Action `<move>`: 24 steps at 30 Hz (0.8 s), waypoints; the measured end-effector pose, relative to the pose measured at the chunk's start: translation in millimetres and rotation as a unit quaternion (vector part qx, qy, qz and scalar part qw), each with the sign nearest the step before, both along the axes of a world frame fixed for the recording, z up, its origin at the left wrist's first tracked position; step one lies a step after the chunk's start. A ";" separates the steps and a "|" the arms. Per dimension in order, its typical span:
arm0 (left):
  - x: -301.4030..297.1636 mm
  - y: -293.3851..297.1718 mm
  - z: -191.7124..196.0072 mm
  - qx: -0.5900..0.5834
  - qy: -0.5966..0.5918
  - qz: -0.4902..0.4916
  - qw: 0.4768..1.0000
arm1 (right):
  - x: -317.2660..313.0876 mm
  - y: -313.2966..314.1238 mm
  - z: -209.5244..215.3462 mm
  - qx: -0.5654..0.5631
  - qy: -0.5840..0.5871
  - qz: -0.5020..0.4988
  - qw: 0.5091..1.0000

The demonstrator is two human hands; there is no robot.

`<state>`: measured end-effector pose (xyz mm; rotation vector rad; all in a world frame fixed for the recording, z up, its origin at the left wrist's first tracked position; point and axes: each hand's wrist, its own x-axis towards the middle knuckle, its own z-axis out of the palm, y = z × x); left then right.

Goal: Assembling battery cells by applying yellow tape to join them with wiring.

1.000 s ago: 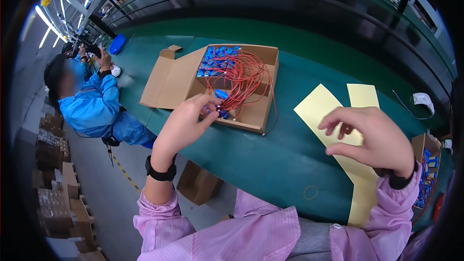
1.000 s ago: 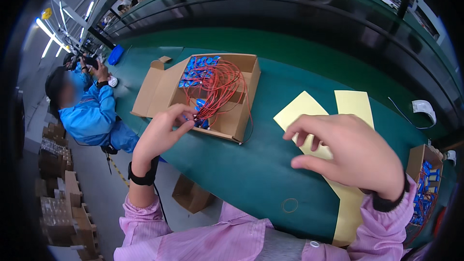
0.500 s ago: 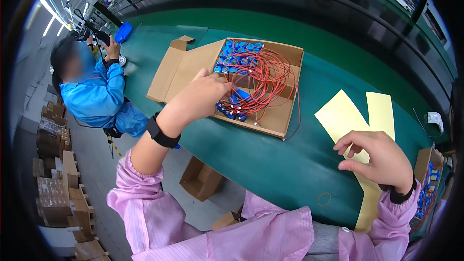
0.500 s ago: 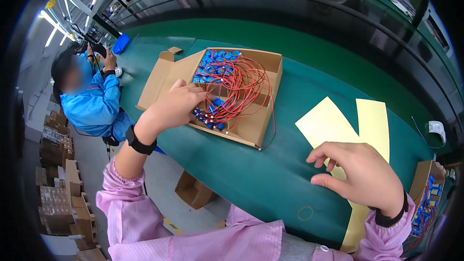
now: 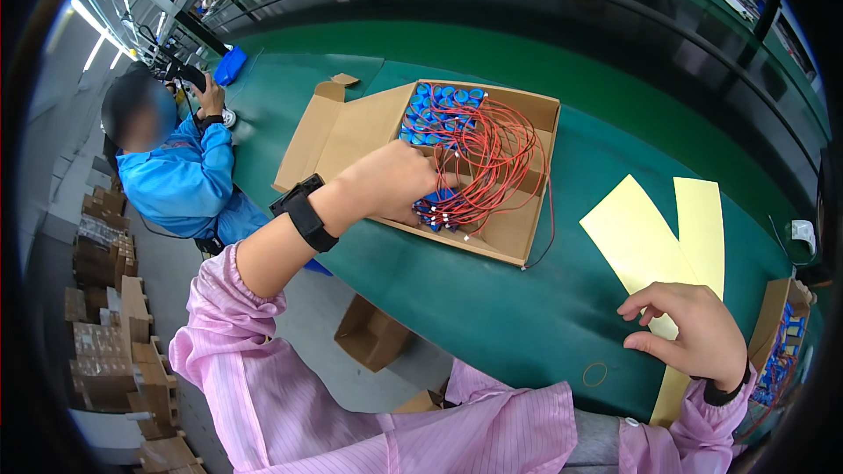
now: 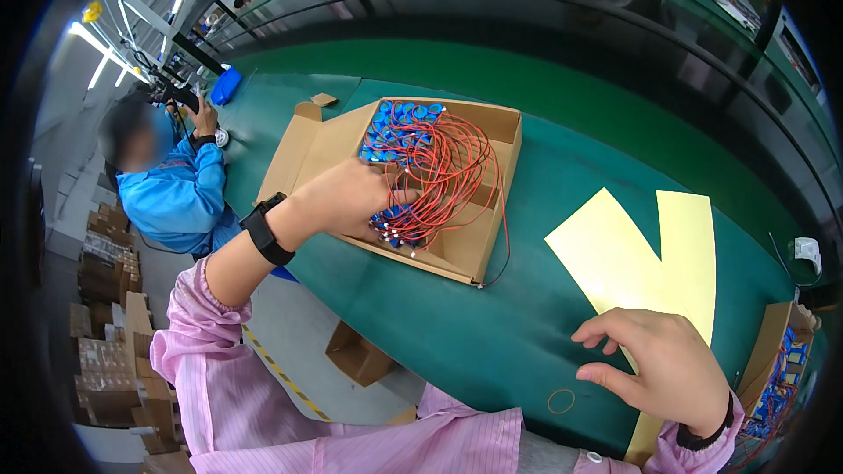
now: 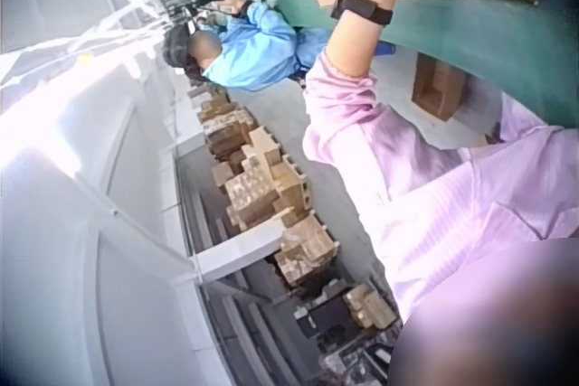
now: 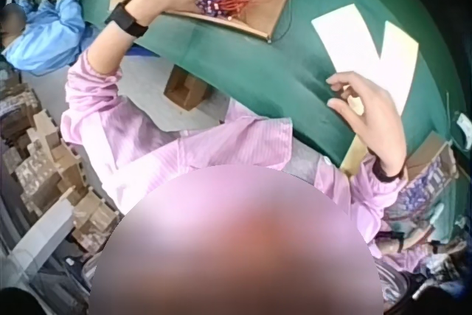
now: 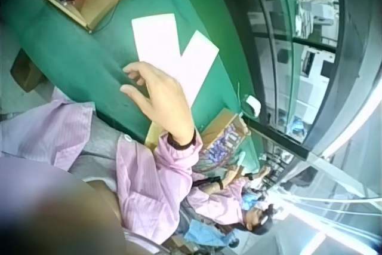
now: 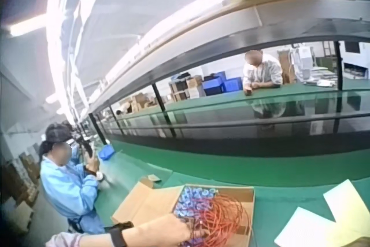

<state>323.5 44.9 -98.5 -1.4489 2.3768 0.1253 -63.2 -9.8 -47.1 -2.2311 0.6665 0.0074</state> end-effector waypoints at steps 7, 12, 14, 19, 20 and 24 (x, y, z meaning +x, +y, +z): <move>-1.8 -9.0 -16.0 -0.041 -0.071 -0.126 0.989 | -12.0 -2.9 -0.6 -0.002 -0.013 0.028 1.000; -1.2 0.1 -9.5 -0.031 0.050 -0.119 0.991 | -22.2 -4.4 -2.8 -0.003 -0.026 0.066 0.998; -8.2 -0.4 -1.7 -0.023 0.053 -0.119 0.991 | -29.3 -3.6 -3.7 -0.007 -0.035 0.055 0.998; -10.2 11.8 26.7 0.100 0.209 0.134 0.964 | -39.9 -5.4 -5.0 -0.009 -0.055 0.061 0.997; -7.9 16.0 37.1 0.084 0.227 0.158 0.957 | -41.1 -7.5 -3.8 -0.019 -0.063 0.055 0.996; -1.8 15.3 72.7 0.119 0.310 0.263 0.906 | -33.9 -13.7 10.9 0.012 -0.068 0.062 0.996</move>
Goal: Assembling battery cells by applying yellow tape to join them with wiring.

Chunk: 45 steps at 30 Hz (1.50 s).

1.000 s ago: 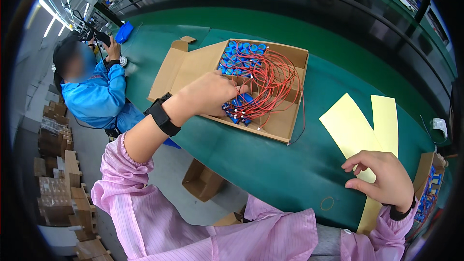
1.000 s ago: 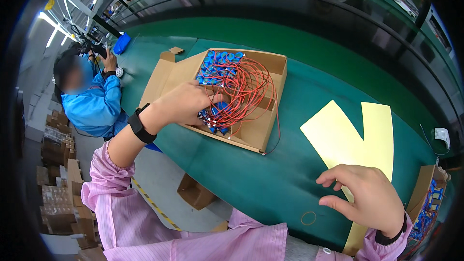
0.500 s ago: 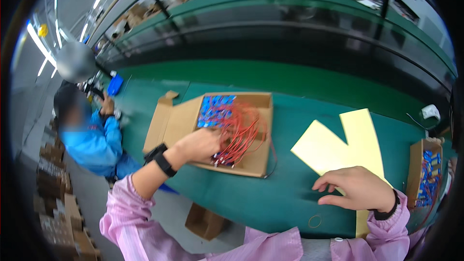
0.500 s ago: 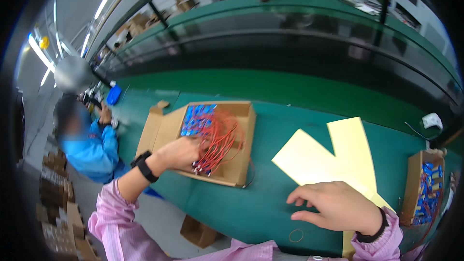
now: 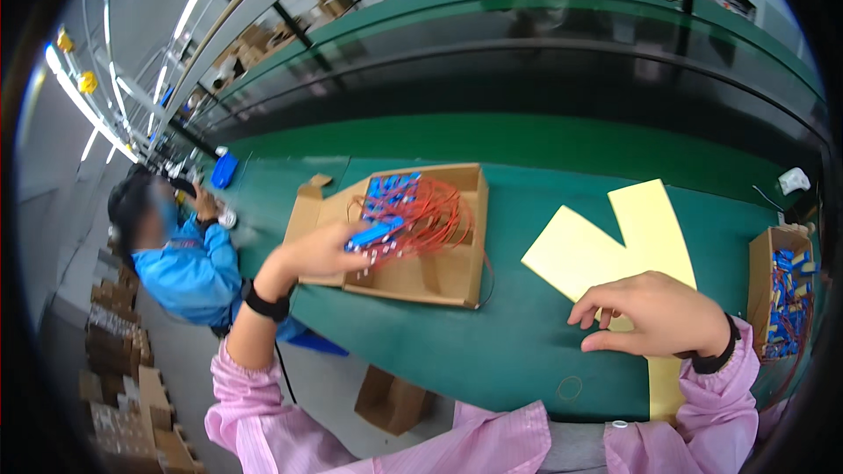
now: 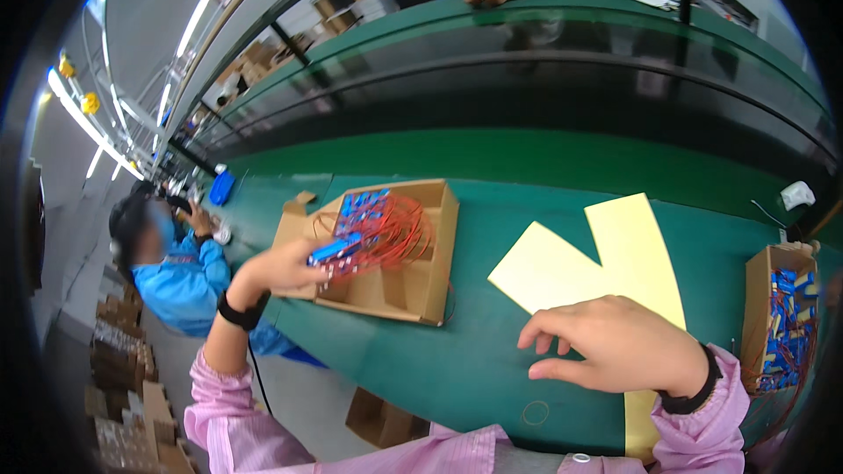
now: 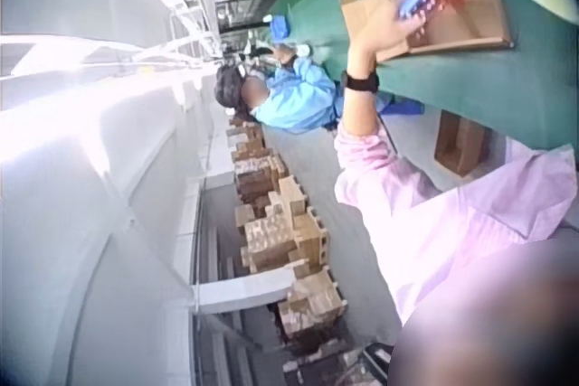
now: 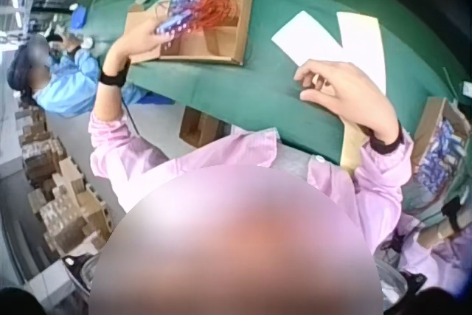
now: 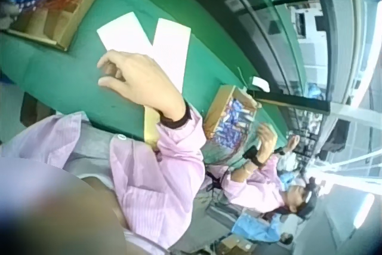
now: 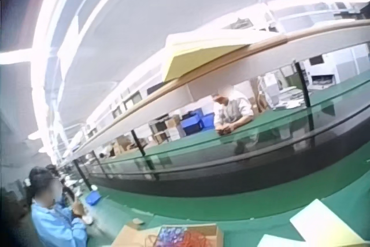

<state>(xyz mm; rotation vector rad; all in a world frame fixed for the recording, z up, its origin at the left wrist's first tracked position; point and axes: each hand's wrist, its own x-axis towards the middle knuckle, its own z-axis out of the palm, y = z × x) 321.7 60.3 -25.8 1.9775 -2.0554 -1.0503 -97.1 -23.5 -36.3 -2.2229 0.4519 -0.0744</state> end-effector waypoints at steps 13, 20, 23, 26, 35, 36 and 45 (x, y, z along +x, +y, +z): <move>-52.4 6.0 55.9 0.024 0.040 0.130 0.990 | 76.3 -11.5 -24.2 0.379 -0.085 0.026 0.921; -83.5 -4.3 3.4 0.135 0.191 0.169 0.957 | 139.8 -15.9 -44.4 0.074 -0.164 -0.157 0.971; -81.1 1.7 -1.8 0.147 0.242 0.179 0.942 | 153.9 -20.0 -57.6 0.031 -0.158 -0.158 0.974; -76.0 4.5 -12.4 0.126 0.258 0.157 0.945 | 167.0 -29.7 -74.1 0.005 -0.163 -0.186 0.969; -48.4 22.7 -24.9 0.113 0.254 0.279 0.919 | 198.7 -40.8 -76.7 -0.219 -0.162 -0.139 0.952; -39.2 23.1 -23.6 0.113 0.231 0.237 0.937 | 202.7 -38.1 -74.7 -0.218 -0.164 -0.137 0.952; -18.0 44.4 1.9 -0.037 -0.008 0.224 0.974 | 227.9 -14.5 -76.7 -0.333 -0.201 -0.113 0.914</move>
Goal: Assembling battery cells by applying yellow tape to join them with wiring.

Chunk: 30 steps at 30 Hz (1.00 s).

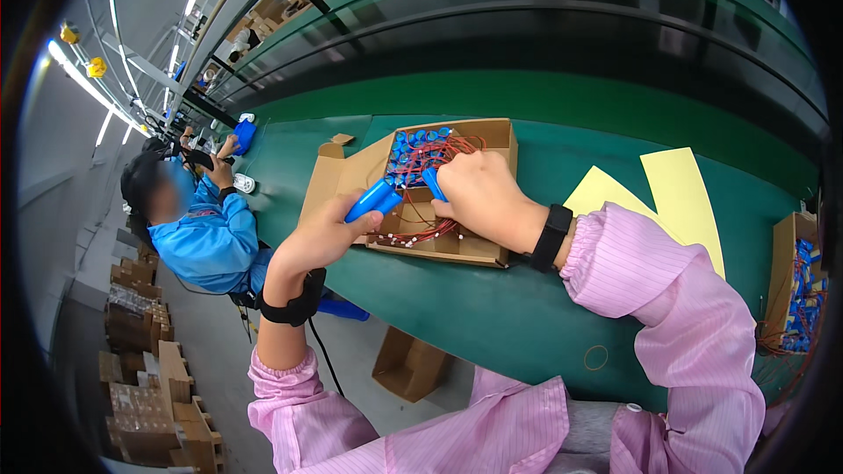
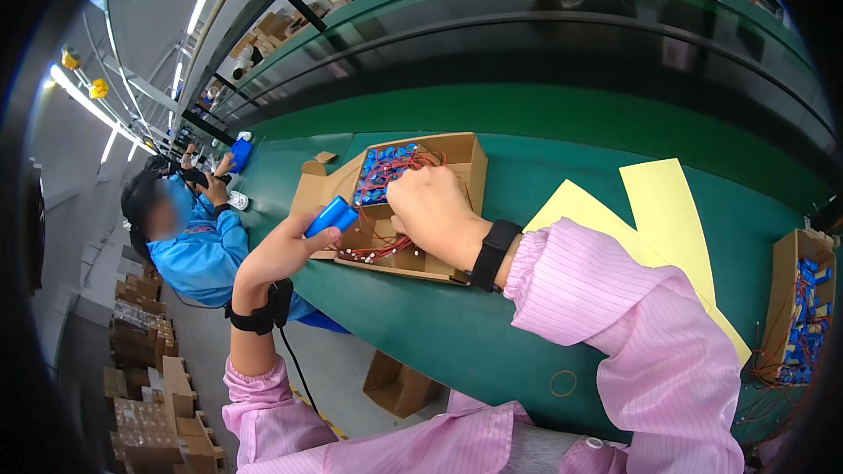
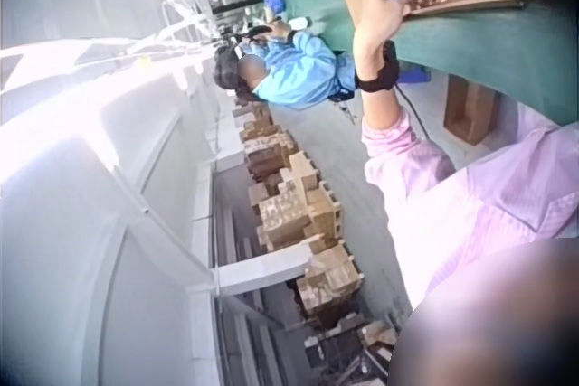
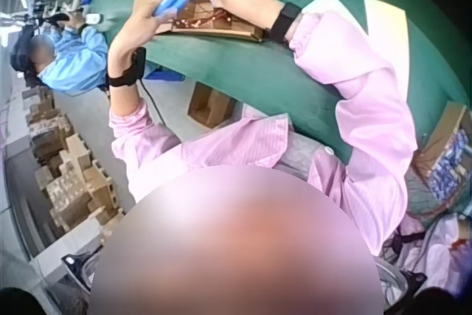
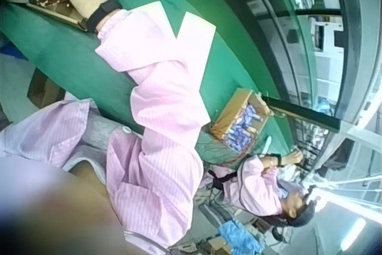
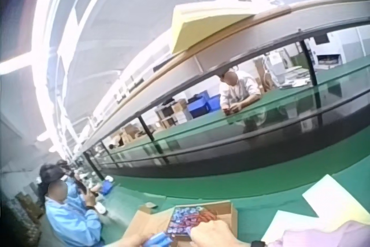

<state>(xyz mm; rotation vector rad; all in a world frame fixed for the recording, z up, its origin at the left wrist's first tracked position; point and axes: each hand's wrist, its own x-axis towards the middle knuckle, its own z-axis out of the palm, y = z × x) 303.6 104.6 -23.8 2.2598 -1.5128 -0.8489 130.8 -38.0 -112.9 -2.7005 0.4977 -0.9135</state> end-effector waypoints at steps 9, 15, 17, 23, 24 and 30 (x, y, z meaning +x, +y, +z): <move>-13.9 -10.1 41.3 -0.058 -0.031 -0.010 0.998 | 3.2 10.1 -0.4 -0.001 0.004 -0.009 1.000; -14.7 -11.9 69.7 -0.223 -0.025 0.037 0.974 | -27.7 -10.8 44.4 0.290 -0.149 -0.027 0.945; -15.3 -6.6 95.2 -0.278 -0.017 0.029 0.960 | -39.9 -25.0 62.7 0.319 -0.307 0.005 0.897; -26.4 -12.7 120.9 -0.440 0.155 0.034 0.884 | -103.3 -65.6 125.4 0.347 -0.619 0.075 0.700; -28.7 -17.6 123.6 -0.501 0.171 0.019 0.848 | -126.6 -73.9 132.1 0.331 -0.633 0.083 0.695; -13.0 -3.0 149.1 -0.647 0.240 -0.046 0.722 | -229.8 -80.9 153.8 0.192 -0.675 0.026 0.711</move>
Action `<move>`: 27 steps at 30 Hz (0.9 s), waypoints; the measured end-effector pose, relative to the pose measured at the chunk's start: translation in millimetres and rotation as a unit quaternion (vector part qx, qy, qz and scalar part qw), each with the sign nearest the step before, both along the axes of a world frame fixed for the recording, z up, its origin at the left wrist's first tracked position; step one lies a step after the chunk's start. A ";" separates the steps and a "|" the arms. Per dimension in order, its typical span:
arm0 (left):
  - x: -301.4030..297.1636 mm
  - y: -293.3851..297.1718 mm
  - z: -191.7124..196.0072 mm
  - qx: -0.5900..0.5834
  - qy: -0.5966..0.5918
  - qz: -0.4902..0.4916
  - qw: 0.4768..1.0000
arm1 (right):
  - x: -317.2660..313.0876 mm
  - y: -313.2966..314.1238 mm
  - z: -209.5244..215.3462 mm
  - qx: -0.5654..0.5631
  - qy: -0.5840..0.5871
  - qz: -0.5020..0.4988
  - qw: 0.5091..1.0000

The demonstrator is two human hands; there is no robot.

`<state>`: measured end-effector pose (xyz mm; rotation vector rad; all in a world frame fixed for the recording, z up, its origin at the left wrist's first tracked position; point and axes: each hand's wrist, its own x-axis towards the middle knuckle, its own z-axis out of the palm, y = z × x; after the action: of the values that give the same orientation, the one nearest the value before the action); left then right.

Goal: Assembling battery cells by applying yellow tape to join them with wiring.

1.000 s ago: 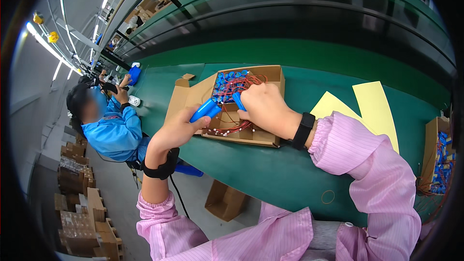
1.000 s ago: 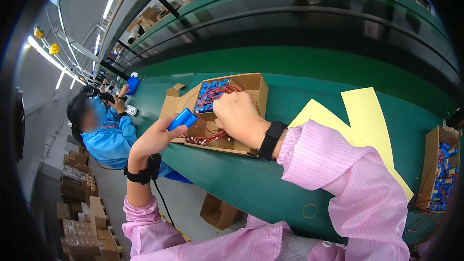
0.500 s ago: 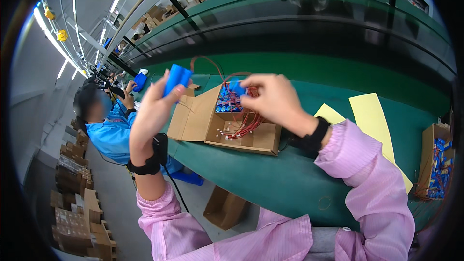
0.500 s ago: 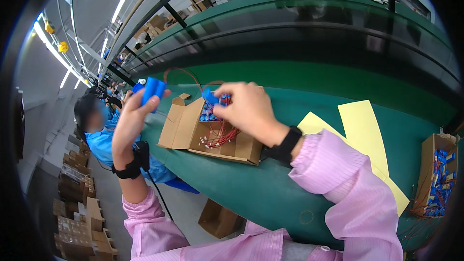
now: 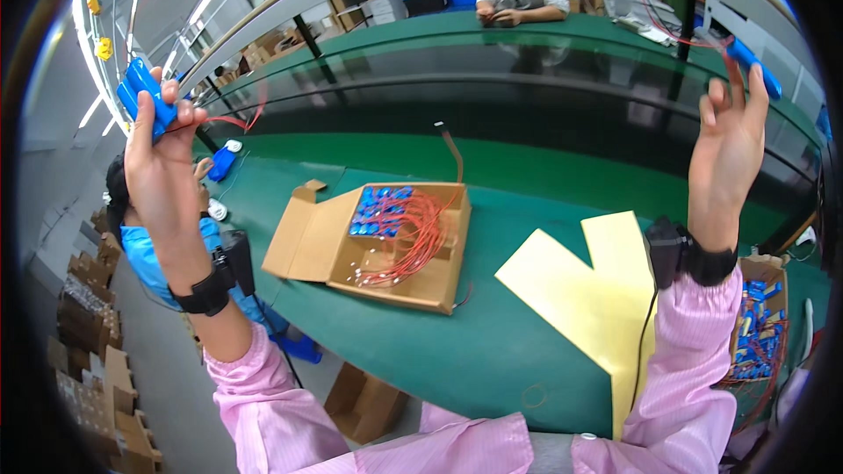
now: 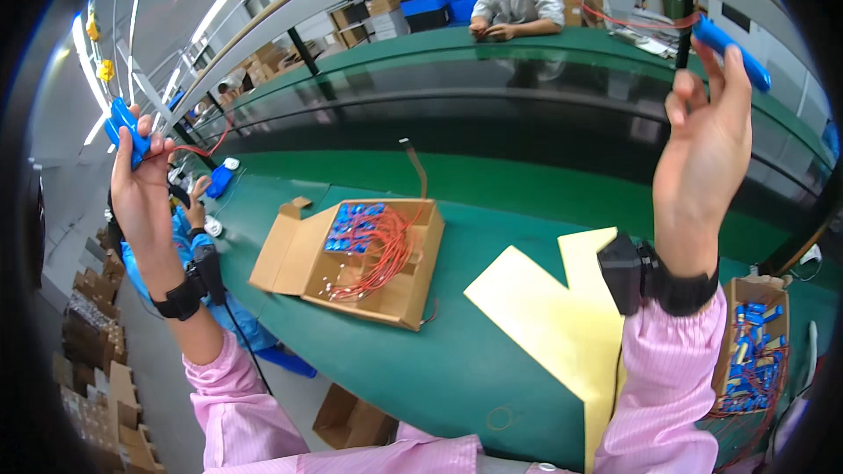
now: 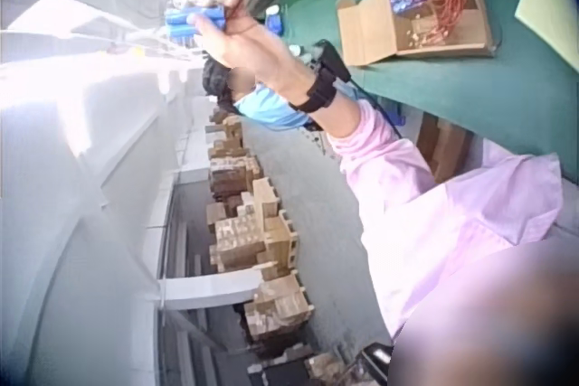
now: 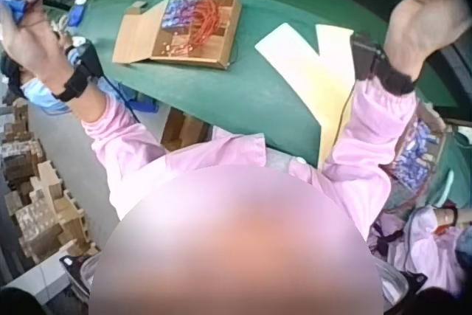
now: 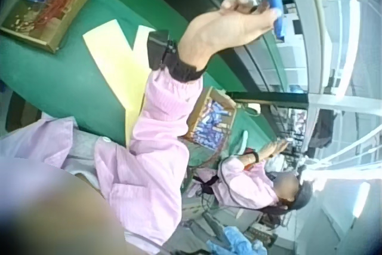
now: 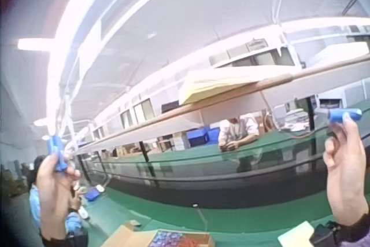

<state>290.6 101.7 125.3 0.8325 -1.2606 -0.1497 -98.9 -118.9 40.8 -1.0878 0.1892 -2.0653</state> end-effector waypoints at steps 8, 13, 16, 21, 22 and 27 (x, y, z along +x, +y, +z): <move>-13.3 -31.1 -20.3 0.166 0.017 0.034 0.985 | -119.7 -12.4 -21.9 0.065 -0.008 -0.146 0.987; -62.8 -83.3 -66.5 0.309 0.103 -0.130 0.937 | -102.0 14.3 -31.9 0.024 0.194 -0.265 0.944; -116.2 -102.6 -97.1 0.358 0.115 -0.259 0.890 | -65.8 38.9 -27.3 -0.037 0.330 -0.151 0.931; -176.4 -118.3 -122.6 0.405 0.112 -0.336 0.843 | -30.6 49.1 -33.0 -0.190 0.501 -0.179 0.825; -184.9 -120.4 -126.6 0.416 0.114 -0.346 0.833 | -27.1 48.7 -37.6 -0.187 0.513 -0.173 0.820; -210.2 -129.8 -141.9 0.404 0.102 -0.323 0.850 | -24.1 41.9 -47.7 -0.203 0.570 -0.218 0.766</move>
<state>80.4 -28.1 -16.7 1.0205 -1.2232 -1.3567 -123.0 -77.0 -6.9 -2.6946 0.6552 -1.5101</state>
